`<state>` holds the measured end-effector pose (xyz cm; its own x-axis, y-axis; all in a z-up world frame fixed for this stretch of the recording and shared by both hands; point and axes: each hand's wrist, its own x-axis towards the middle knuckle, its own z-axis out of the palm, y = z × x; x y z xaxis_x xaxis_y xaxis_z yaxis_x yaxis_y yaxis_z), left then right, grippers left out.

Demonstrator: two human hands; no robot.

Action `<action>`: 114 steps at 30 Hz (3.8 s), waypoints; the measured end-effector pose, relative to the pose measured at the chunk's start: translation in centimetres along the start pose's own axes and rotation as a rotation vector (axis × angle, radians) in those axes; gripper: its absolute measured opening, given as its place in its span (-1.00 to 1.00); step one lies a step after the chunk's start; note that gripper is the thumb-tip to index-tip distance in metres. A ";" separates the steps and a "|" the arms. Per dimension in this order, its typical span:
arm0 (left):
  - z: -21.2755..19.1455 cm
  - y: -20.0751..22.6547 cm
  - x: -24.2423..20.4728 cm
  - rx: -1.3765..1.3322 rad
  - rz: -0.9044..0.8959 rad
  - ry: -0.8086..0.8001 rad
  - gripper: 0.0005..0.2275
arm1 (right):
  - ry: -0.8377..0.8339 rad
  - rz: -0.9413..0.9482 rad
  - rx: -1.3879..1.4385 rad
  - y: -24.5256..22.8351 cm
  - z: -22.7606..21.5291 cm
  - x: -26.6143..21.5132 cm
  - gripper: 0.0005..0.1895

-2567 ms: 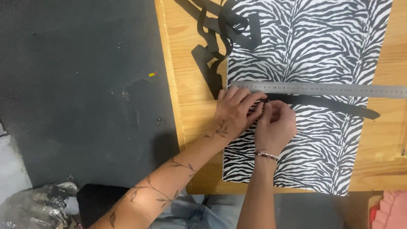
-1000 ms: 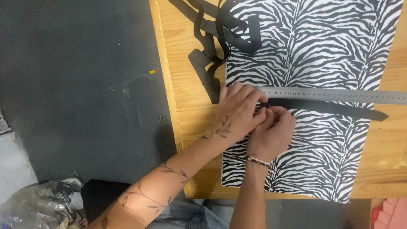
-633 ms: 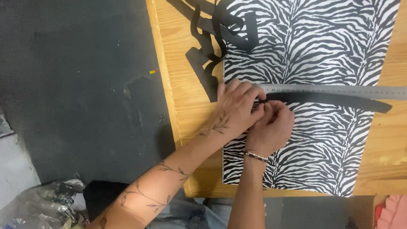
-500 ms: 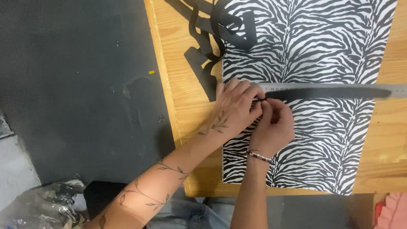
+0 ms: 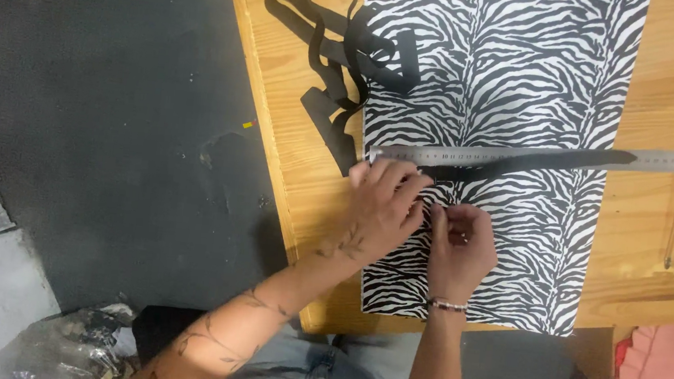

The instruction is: The person measures a piece of zebra-print fabric on a wooden table using a metal ruler. They align the ruler horizontally and vertically to check dimensions, then place a black strap on the fabric and measure it as well.

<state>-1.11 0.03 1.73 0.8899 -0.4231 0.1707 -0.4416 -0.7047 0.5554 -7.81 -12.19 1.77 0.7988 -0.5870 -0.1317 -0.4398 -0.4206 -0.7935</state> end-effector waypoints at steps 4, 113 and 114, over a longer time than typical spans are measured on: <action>0.0 1.3 -1.4 -0.061 0.085 -0.045 -0.57 | 0.002 -0.114 -0.122 -0.2 -1.8 0.8 -0.84; 7.1 9.3 7.7 -0.135 -0.459 0.140 -0.70 | -0.200 -0.126 0.055 6.1 -9.4 10.5 -0.93; 6.7 9.9 8.0 -0.199 -0.513 0.174 -0.65 | -0.211 -0.157 -0.008 5.4 -9.3 10.5 -0.92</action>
<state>0.91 -14.15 3.12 0.9977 0.0565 -0.0388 0.0666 -0.6673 0.7418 -5.62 -27.10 1.62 0.9253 -0.3568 -0.1288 -0.3059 -0.5012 -0.8095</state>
